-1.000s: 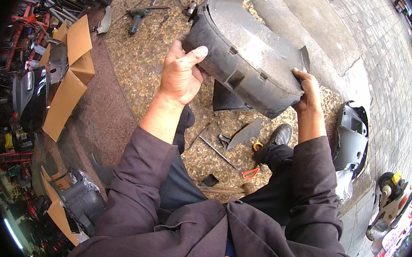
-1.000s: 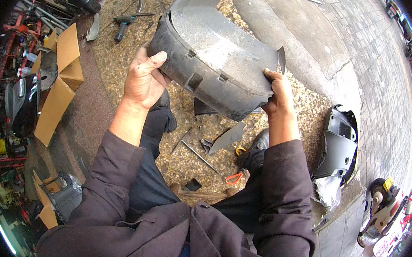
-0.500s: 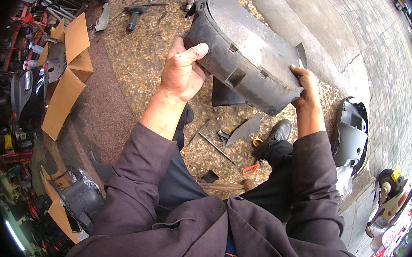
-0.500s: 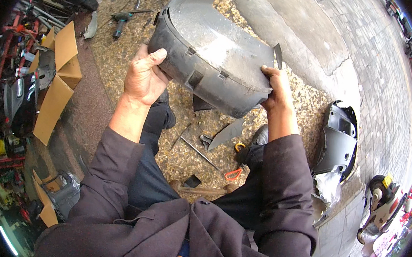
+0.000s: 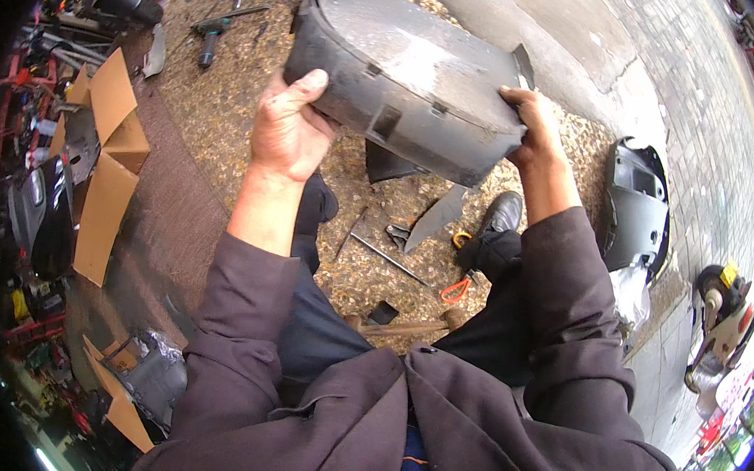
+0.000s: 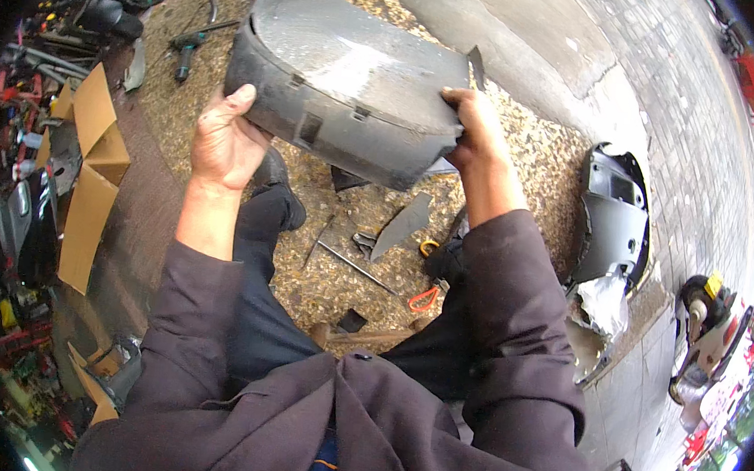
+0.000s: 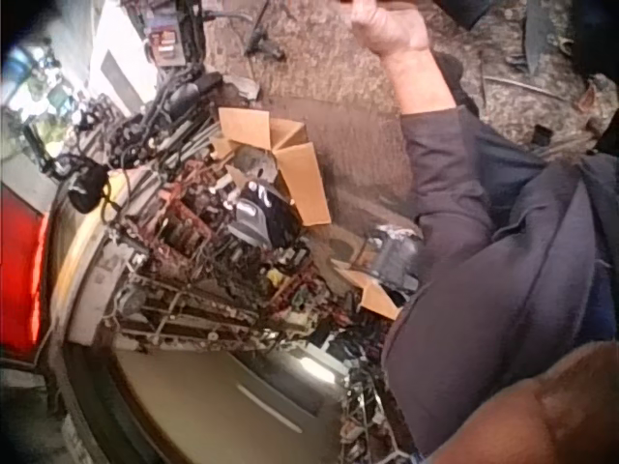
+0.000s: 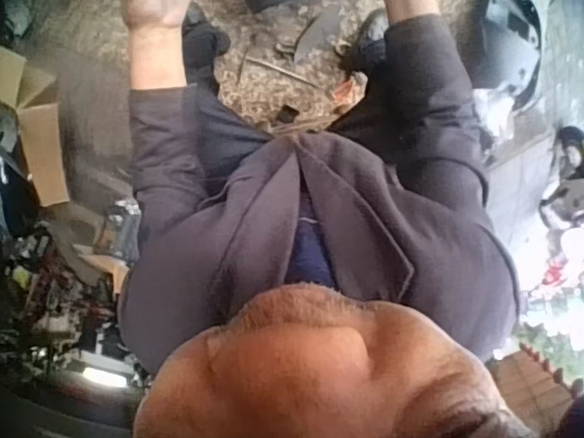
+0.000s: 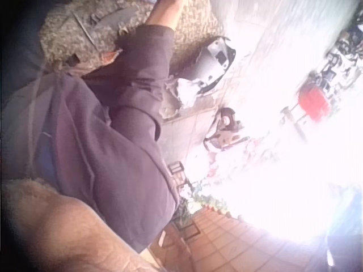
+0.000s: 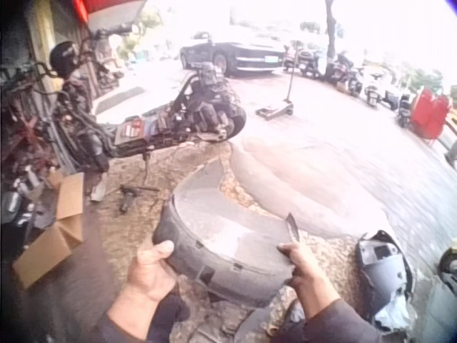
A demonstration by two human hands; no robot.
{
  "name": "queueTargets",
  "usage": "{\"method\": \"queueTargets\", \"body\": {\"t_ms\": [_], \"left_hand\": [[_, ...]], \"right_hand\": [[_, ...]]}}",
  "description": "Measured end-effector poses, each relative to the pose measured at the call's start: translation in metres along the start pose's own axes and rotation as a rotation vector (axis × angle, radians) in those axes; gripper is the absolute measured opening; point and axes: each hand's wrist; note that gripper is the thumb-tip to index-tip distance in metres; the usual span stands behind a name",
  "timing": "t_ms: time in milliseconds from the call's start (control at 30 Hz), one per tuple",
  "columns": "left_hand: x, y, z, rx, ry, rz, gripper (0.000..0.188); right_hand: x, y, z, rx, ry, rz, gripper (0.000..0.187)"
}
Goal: The person uses a cordless drill to remove fasteners from a moped's bodywork, then detaches and separates plastic panels by hand. The removed parts are placed on the floor and a cardboard box.
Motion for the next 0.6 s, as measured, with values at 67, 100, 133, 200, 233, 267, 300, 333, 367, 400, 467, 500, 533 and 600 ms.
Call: {"method": "queueTargets", "body": {"t_ms": [67, 100, 133, 200, 233, 267, 300, 333, 367, 400, 467, 500, 533, 600], "left_hand": [[0.002, -0.002, 0.001, 0.032, -0.011, -0.05, 0.048], [0.003, -0.002, 0.002, 0.033, 0.036, -0.109, 0.048], [0.004, -0.003, 0.003, 0.038, 0.083, -0.155, 0.047], [0.004, -0.005, 0.003, 0.04, 0.14, -0.205, 0.046], [0.005, -0.005, 0.005, 0.036, 0.147, -0.188, 0.046], [0.005, -0.005, 0.006, 0.035, 0.157, -0.214, 0.046], [0.004, -0.005, 0.008, 0.023, 0.15, -0.181, 0.045], [0.004, -0.005, 0.009, 0.012, 0.148, -0.157, 0.045], [0.003, -0.006, 0.011, 0.004, 0.153, -0.113, 0.045], [0.002, -0.006, 0.012, -0.013, 0.147, -0.136, 0.045], [-0.002, -0.008, 0.013, -0.035, 0.152, -0.129, 0.044], [-0.004, -0.008, 0.012, -0.079, 0.175, -0.116, 0.042], [-0.006, -0.009, 0.012, -0.085, 0.176, -0.121, 0.041], [-0.01, -0.011, 0.014, -0.096, 0.175, -0.13, 0.039]], "right_hand": [[0.001, -0.001, 0.0, 0.004, -0.025, 0.014, 0.018], [0.003, -0.002, 0.0, 0.012, -0.017, 0.036, 0.018], [0.004, -0.003, -0.001, 0.02, -0.017, 0.066, 0.018], [0.005, -0.003, -0.003, -0.001, -0.118, 0.066, 0.025], [0.006, -0.003, -0.004, -0.027, -0.134, 0.068, 0.026], [0.006, -0.004, -0.005, -0.053, -0.166, 0.098, 0.027], [0.006, -0.005, -0.005, -0.053, -0.178, 0.088, 0.025], [0.006, -0.006, -0.006, -0.055, -0.201, 0.097, 0.024], [0.006, -0.007, -0.006, -0.057, -0.226, 0.105, 0.023], [0.006, -0.007, -0.006, -0.052, -0.251, 0.119, 0.022], [0.007, -0.009, -0.004, -0.025, -0.311, 0.117, 0.02], [0.006, -0.009, -0.003, -0.005, -0.278, 0.134, 0.017], [0.005, -0.007, -0.002, -0.019, -0.242, 0.178, 0.017], [0.003, -0.002, 0.0, -0.037, -0.162, 0.174, 0.018]]}}
Point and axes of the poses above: each hand's wrist, its own y-axis away from the middle knuckle, its own x-axis out of the palm, z = x × y, and after that the axes turned 8 degrees about y, right-handed
